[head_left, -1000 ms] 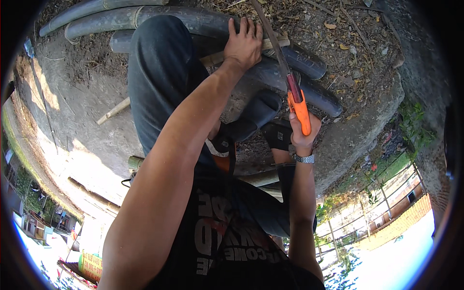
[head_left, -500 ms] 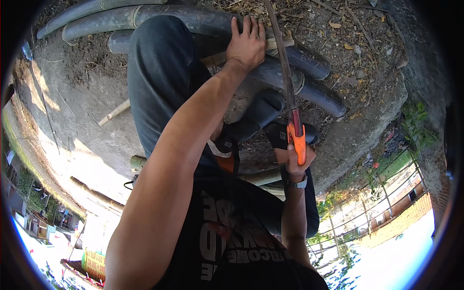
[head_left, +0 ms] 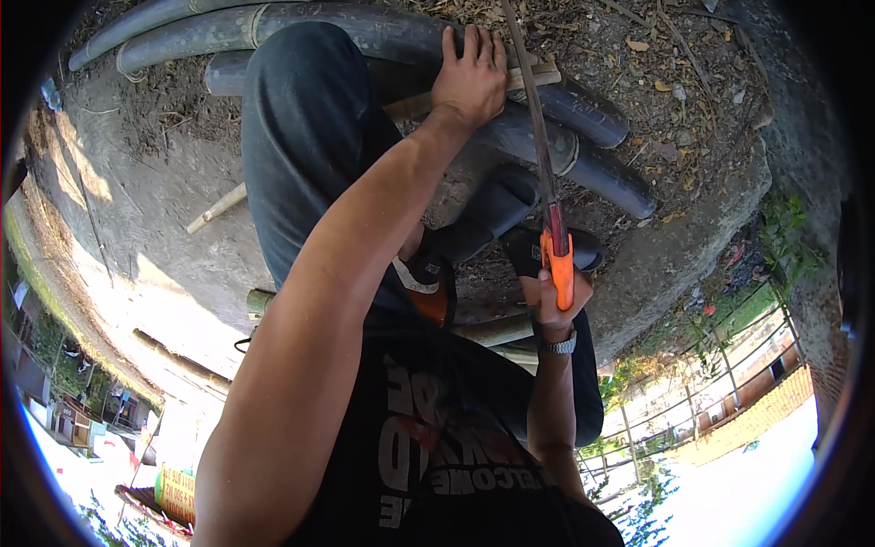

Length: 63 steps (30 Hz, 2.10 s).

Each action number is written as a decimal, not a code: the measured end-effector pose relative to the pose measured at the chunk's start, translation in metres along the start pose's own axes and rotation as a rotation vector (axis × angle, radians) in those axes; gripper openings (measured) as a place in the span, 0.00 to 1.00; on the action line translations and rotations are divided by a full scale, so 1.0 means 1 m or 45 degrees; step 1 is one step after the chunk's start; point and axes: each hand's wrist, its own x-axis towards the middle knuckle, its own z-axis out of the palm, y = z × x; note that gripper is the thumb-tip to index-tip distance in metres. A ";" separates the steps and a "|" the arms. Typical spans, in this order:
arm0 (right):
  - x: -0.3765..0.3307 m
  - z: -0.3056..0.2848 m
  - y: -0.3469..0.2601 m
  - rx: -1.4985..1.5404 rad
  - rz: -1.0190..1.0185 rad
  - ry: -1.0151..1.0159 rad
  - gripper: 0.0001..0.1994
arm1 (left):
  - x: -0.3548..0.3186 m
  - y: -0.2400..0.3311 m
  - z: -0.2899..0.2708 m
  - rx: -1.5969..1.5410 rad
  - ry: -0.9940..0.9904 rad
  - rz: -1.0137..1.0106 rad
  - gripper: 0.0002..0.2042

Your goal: The person is using a hand saw to cut a small piece of bamboo into sections while sitting outdoors.

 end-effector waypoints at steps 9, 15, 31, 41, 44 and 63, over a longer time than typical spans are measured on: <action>0.021 0.001 -0.007 -0.031 -0.037 -0.007 0.10 | 0.000 -0.006 -0.007 -0.074 -0.100 0.001 0.40; 0.010 0.005 -0.010 0.005 -0.025 0.066 0.11 | 0.006 -0.001 -0.008 -0.024 -0.030 0.038 0.38; 0.032 0.004 -0.005 -0.125 -0.054 -0.019 0.12 | 0.010 -0.008 -0.009 -0.106 -0.124 0.076 0.36; -0.042 -0.027 -0.015 0.055 0.080 0.019 0.14 | 0.008 -0.008 -0.006 -0.047 -0.036 0.071 0.34; 0.003 -0.018 -0.021 -0.019 0.090 -0.052 0.15 | 0.004 -0.004 -0.009 -0.031 -0.048 0.113 0.33; 0.078 0.014 -0.009 -0.012 -0.102 -0.092 0.12 | 0.008 -0.015 -0.009 -0.114 -0.263 0.119 0.44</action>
